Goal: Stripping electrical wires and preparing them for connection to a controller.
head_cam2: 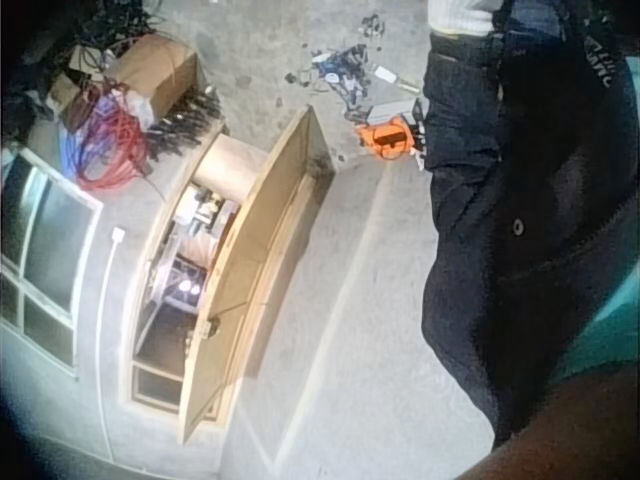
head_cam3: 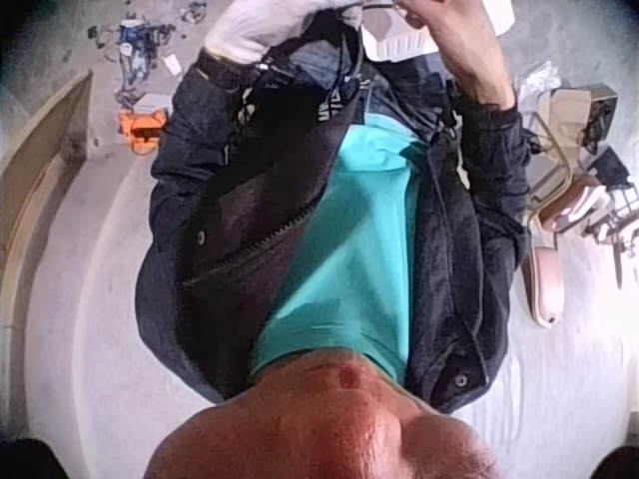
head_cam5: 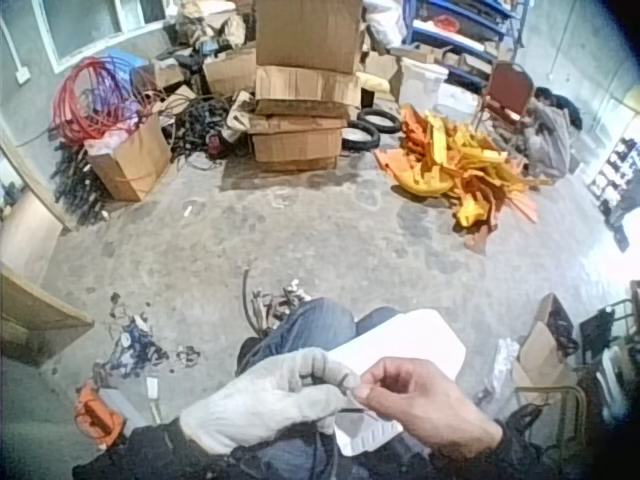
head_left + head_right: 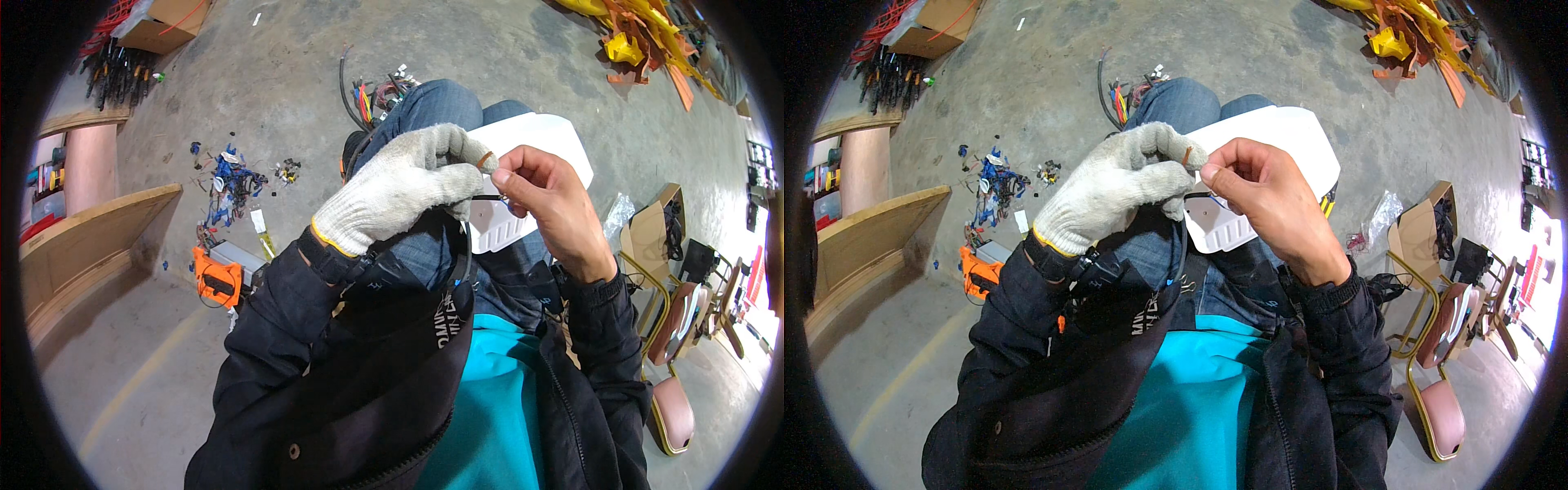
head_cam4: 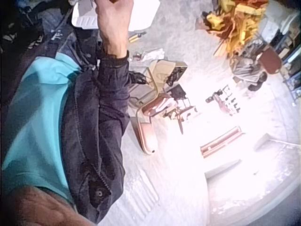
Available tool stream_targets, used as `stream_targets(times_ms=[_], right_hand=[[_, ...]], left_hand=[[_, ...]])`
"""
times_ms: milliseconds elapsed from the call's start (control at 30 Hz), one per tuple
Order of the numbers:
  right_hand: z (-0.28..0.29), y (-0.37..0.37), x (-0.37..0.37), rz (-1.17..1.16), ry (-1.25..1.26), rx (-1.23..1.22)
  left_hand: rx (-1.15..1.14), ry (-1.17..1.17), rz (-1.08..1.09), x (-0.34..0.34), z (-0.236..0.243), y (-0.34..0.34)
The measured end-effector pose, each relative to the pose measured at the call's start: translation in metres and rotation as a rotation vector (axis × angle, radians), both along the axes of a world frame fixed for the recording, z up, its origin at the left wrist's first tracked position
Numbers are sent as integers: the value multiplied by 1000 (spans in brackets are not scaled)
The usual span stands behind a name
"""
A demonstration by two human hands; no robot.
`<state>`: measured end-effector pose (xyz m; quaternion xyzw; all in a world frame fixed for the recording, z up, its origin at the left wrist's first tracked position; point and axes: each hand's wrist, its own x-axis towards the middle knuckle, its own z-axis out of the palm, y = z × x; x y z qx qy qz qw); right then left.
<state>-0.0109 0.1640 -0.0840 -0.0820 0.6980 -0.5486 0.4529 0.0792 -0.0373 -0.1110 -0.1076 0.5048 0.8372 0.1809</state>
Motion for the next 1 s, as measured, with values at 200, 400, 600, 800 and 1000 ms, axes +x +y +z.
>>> stream_targets(times_ms=[200, 400, 600, 800, 1000], right_hand=[[9, 11, 2, -264, 55, -41], [14, 25, 14, -112, 394, -45], [9, 20, 9, -81, 613, 19], [17, 7, -7, 219, 874, 21], [7, 4, -12, 260, 1037, 35]], left_hand=[[9, -54, 84, 2, -1, 3], [-105, -30, 155, 2, 4, 7], [-137, -40, 237, 4, 12, 12], [-103, -60, 217, 1, 12, 12], [-45, -55, 173, 0, 7, 11]])
